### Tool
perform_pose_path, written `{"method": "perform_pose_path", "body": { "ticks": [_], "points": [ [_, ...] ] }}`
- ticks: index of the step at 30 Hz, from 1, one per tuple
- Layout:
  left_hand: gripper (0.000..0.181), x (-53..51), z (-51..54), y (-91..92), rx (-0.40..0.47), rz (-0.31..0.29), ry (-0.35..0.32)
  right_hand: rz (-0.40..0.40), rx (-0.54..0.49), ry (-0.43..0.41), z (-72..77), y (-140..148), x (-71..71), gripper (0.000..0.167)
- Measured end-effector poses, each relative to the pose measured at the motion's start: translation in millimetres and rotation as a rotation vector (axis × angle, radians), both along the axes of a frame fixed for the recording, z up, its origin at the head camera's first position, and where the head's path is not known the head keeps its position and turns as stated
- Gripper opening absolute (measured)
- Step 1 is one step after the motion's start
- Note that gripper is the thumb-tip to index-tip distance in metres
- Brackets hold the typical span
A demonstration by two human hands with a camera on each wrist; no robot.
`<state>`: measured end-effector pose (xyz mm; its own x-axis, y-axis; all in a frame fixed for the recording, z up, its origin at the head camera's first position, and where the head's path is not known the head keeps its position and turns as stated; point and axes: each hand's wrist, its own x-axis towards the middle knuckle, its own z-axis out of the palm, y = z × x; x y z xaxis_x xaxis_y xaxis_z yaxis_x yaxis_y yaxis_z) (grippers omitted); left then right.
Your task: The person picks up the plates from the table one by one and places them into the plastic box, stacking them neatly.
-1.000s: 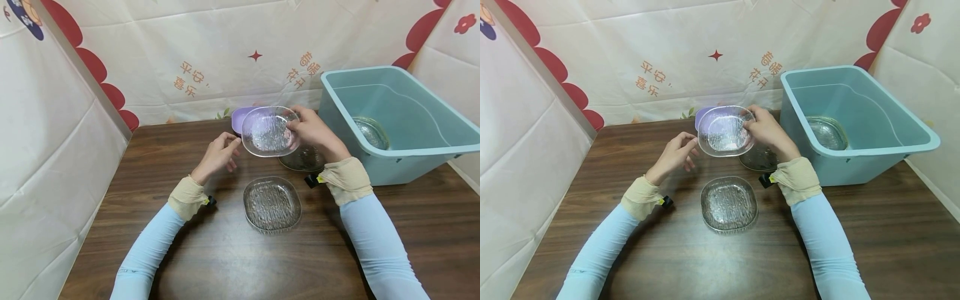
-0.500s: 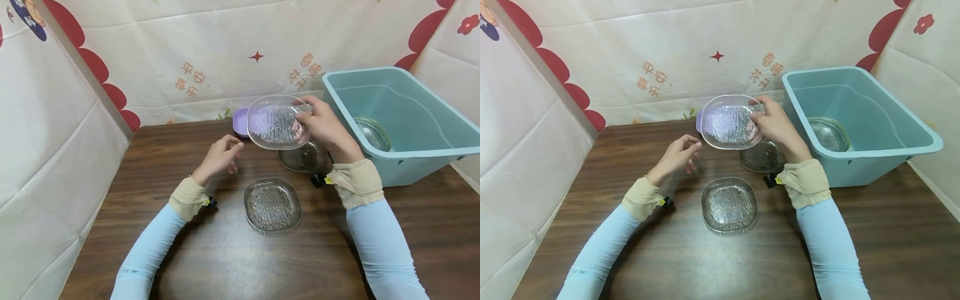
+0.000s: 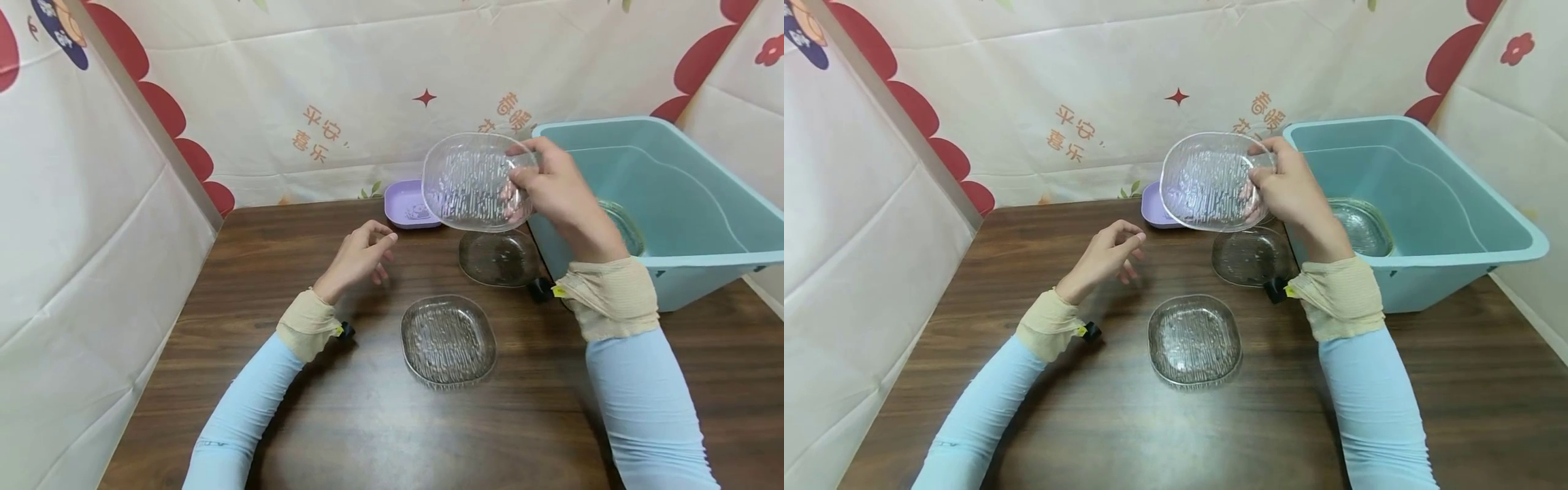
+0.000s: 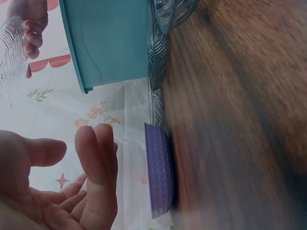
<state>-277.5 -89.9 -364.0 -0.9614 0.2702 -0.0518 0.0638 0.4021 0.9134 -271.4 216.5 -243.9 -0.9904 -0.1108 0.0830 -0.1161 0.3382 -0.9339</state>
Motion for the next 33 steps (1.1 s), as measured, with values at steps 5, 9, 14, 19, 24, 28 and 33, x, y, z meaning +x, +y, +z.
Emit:
{"method": "perform_pose_path", "body": {
  "ticks": [5, 9, 14, 19, 24, 28, 33],
  "points": [
    [0.03, -0.8, 1.4, -0.9, -0.002, 0.003, -0.008, -0.019, 0.0, -0.005, 18.5, 12, 0.5, 0.032],
    [0.031, -0.5, 2.2, -0.1, 0.006, 0.007, -0.013, -0.031, -0.053, -0.007, 34.6, 25, 1.6, 0.028],
    [0.033, -0.4, 2.7, -0.3, 0.008, 0.009, -0.012, -0.021, -0.075, 0.01, 57.2, 43, -0.2, 0.026],
    [0.031, 1.0, 1.6, -0.1, -0.017, 0.009, -0.007, -0.069, 0.0, 0.027, 73.9, 66, -4.7, 0.025],
    [0.03, 1.4, -1.2, -0.5, -0.032, 0.005, -0.012, -0.06, -0.008, -0.014, 80.9, 91, -19.0, 0.022],
    [0.028, 1.1, -2.2, -1.7, -0.028, 0.014, -0.018, -0.067, 0.028, -0.073, 81.7, 110, -32.9, 0.023],
    [0.03, 0.4, -3.9, -0.3, -0.037, 0.008, -0.016, -0.087, 0.105, -0.138, 75.1, 136, -47.8, 0.024]
  ]
}}
